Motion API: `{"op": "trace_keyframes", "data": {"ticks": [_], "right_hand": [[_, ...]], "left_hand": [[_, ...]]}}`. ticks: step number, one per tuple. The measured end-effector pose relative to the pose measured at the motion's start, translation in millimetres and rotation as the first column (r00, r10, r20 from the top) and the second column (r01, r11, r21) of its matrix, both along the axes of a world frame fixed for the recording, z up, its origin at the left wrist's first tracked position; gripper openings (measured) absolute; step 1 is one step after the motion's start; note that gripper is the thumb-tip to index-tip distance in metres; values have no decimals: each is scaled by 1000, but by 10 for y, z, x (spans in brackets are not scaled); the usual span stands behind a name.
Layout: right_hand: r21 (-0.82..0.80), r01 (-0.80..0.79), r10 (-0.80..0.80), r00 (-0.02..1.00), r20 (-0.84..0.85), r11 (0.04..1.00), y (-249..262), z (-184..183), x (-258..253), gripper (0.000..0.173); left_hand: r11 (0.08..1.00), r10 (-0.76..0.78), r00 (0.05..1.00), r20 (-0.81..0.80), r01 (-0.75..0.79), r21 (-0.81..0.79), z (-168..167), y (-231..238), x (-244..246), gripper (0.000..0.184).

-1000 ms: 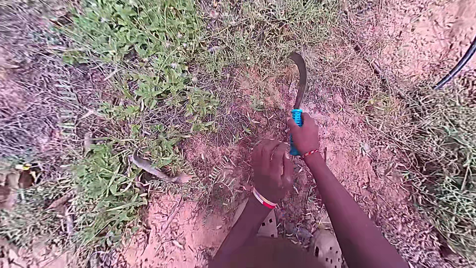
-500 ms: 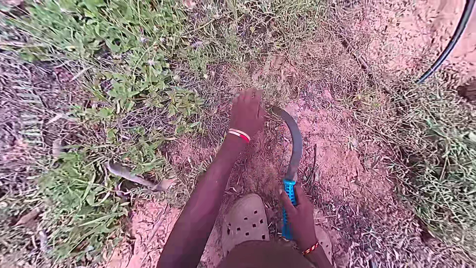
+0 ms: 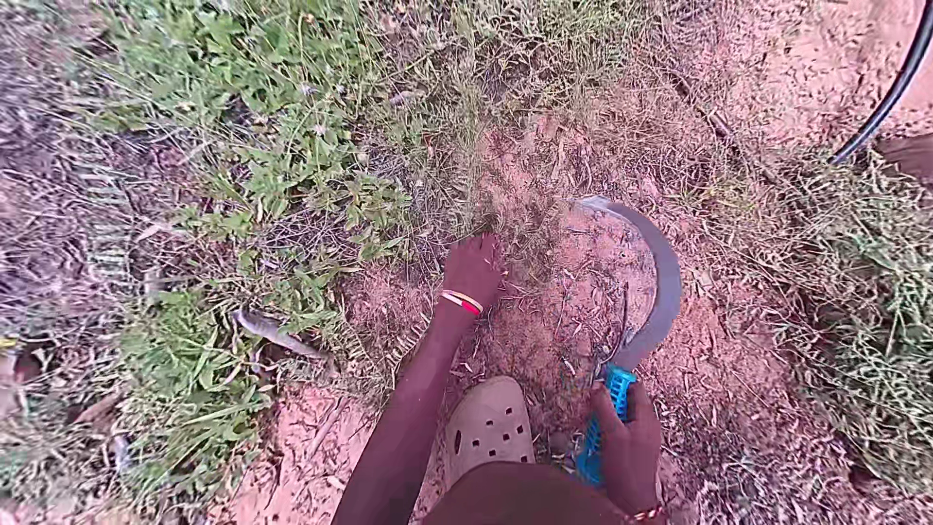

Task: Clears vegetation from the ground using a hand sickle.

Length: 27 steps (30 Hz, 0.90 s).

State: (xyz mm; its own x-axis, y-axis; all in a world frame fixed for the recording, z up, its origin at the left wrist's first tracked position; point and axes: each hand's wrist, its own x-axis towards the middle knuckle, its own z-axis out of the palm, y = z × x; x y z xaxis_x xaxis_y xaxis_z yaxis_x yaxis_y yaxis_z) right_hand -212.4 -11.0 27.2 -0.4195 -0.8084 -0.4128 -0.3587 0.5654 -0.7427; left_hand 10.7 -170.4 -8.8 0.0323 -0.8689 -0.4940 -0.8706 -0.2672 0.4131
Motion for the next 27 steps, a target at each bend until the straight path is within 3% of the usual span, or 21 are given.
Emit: {"op": "trace_keyframes", "data": {"ticks": [2, 6, 10, 13, 17, 22, 27], "right_hand": [[-9, 8, -8, 1000, 24, 1000, -94, -14, -69, 36], [-50, 9, -5, 997, 82, 999, -247, 29, 7, 33], [-67, -50, 61, 982, 177, 997, -436, 74, 154, 28], [-31, -101, 105, 972, 209, 994, -593, 84, 294, 25], [-27, -196, 197, 952, 232, 980, -960, -60, 542, 20], [153, -458, 427, 883, 196, 876, -1667, -269, 840, 29], [194, -482, 405, 852, 331, 855, -1501, -315, 709, 29]], "left_hand": [[989, 49, 999, -3, -48, -141, -126, 304, 83, 36], [916, 122, 993, -4, -114, -386, -42, 1033, 14, 29], [862, 208, 972, 112, -128, -491, -73, 1892, -133, 29], [834, 321, 928, 189, -183, -520, -156, 2339, -95, 42], [742, 382, 880, 282, -111, -661, -396, 2575, -45, 47], [686, 423, 876, 233, -141, -714, -288, 2398, -100, 47], [616, 486, 852, 195, -175, -768, -352, 2386, -157, 41]]}}
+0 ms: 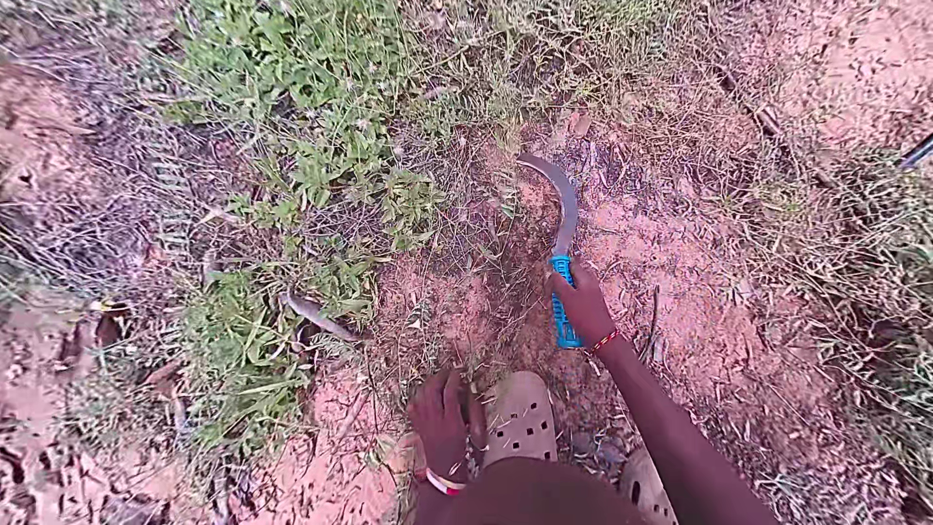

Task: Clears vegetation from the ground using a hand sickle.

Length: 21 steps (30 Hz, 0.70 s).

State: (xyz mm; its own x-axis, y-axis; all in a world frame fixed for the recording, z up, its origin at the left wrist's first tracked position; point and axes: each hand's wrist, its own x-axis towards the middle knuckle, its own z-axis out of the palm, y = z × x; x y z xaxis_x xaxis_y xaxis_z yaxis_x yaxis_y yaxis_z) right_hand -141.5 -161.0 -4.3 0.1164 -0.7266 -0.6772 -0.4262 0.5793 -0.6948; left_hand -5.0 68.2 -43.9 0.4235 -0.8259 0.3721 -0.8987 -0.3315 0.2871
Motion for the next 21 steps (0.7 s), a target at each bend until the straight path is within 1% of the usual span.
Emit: {"op": "trace_keyframes", "data": {"ticks": [3, 4, 6, 8, 10, 11, 12, 13, 14, 15, 16, 18, 19, 20, 21], "right_hand": [[50, -49, 50, 999, -15, 998, 521, 71, -291, 31], [72, -74, 76, 997, -29, 995, 746, 81, -387, 32], [89, -131, 140, 986, -95, 987, 1143, 97, -482, 34], [95, -157, 170, 974, -152, 983, 1317, 161, -429, 38], [79, -157, 169, 969, -181, 984, 1290, 217, -391, 39], [51, -132, 139, 972, -190, 990, 1277, 219, -379, 39], [18, -98, 100, 976, -193, 995, 1279, 209, -383, 37], [-19, -47, 43, 982, -183, 999, 1298, 198, -399, 36], [-68, 11, -23, 985, -172, 998, 1316, 192, -413, 34], [-102, 73, -88, 984, -153, 992, 1328, 208, -427, 34], [-124, 128, -144, 981, -133, 984, 1322, 237, -457, 34], [-147, 196, -215, 969, -125, 970, 1284, 296, -554, 32], [-149, 216, -236, 963, -133, 965, 1272, 320, -578, 31], [-151, 225, -246, 959, -140, 963, 1269, 333, -587, 31], [-156, 232, -254, 957, -140, 960, 1273, 344, -601, 31]], "left_hand": [[999, 14, 999, -35, -16, -35, 14, -65, -24, 42], [998, 11, 998, -56, -14, -55, 63, -114, -41, 45], [993, -39, 988, -151, 21, -116, 240, -291, -64, 48], [969, -140, 955, -261, 77, -236, 437, -633, -49, 52], [931, -249, 889, -384, 109, -349, 615, -1116, -42, 45], [921, -268, 852, -449, 89, -380, 671, -1372, -18, 41], [933, -234, 823, -518, 41, -356, 708, -1634, 14, 40], [966, -171, 785, -596, 15, -257, 722, -1898, 74, 39], [994, -85, 740, -668, 20, -104, 722, -2176, 155, 38], [997, -6, 721, -693, 54, 48, 673, -2463, 244, 38], [978, 36, 722, -691, 118, 174, 568, -2741, 315, 45], [918, 65, 724, -687, 227, 326, 242, -3208, 391, 60], [896, 104, 701, -706, 242, 373, 107, -3383, 421, 66], [884, 171, 659, -733, 226, 409, 15, -3518, 456, 70], [866, 237, 629, -740, 209, 455, -23, -3621, 470, 71]]}}
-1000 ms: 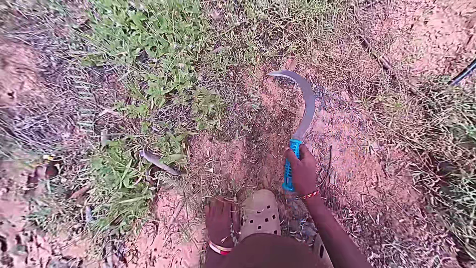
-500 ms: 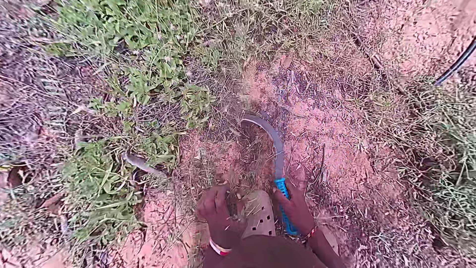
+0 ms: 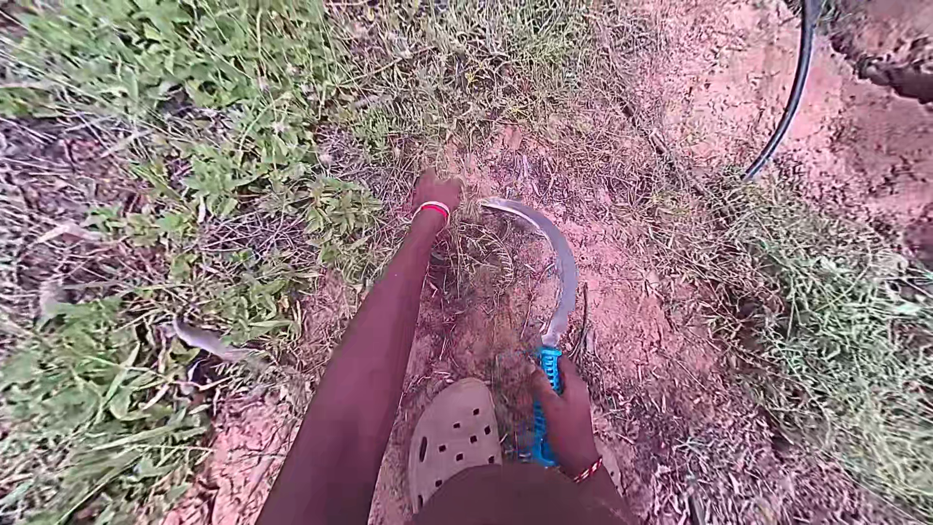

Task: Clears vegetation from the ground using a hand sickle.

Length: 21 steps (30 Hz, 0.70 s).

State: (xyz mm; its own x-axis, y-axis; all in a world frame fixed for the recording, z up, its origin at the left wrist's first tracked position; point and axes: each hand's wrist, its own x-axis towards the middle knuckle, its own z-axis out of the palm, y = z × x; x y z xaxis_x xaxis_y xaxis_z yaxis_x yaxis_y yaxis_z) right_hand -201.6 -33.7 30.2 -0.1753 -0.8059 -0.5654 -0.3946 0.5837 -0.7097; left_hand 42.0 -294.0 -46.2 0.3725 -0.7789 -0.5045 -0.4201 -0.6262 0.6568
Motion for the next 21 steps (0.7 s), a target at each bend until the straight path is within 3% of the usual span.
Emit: {"op": "trace_keyframes", "data": {"ticks": [4, 9, 15, 18, 21], "right_hand": [[-40, 49, -47, 998, 44, 998, 82, -29, -88, 32], [45, 152, -156, 983, 99, 987, 177, -65, -136, 25], [27, 266, -267, 956, 118, 964, 136, -167, -177, 27], [-6, 277, -275, 956, 102, 961, 98, -168, -155, 27], [-59, 239, -235, 970, 68, 969, 76, -173, -155, 28]], "left_hand": [[989, 42, 999, 31, -45, 139, 77, -215, -114, 66], [970, 239, 946, -218, -242, 13, -1, -26, -145, 42], [855, 463, 798, -386, -517, -41, 200, 1081, -384, 32], [878, 415, 844, -341, -469, -92, 336, 1791, -575, 24], [916, 308, 944, -120, -328, -230, 442, 2561, -727, 25]]}}
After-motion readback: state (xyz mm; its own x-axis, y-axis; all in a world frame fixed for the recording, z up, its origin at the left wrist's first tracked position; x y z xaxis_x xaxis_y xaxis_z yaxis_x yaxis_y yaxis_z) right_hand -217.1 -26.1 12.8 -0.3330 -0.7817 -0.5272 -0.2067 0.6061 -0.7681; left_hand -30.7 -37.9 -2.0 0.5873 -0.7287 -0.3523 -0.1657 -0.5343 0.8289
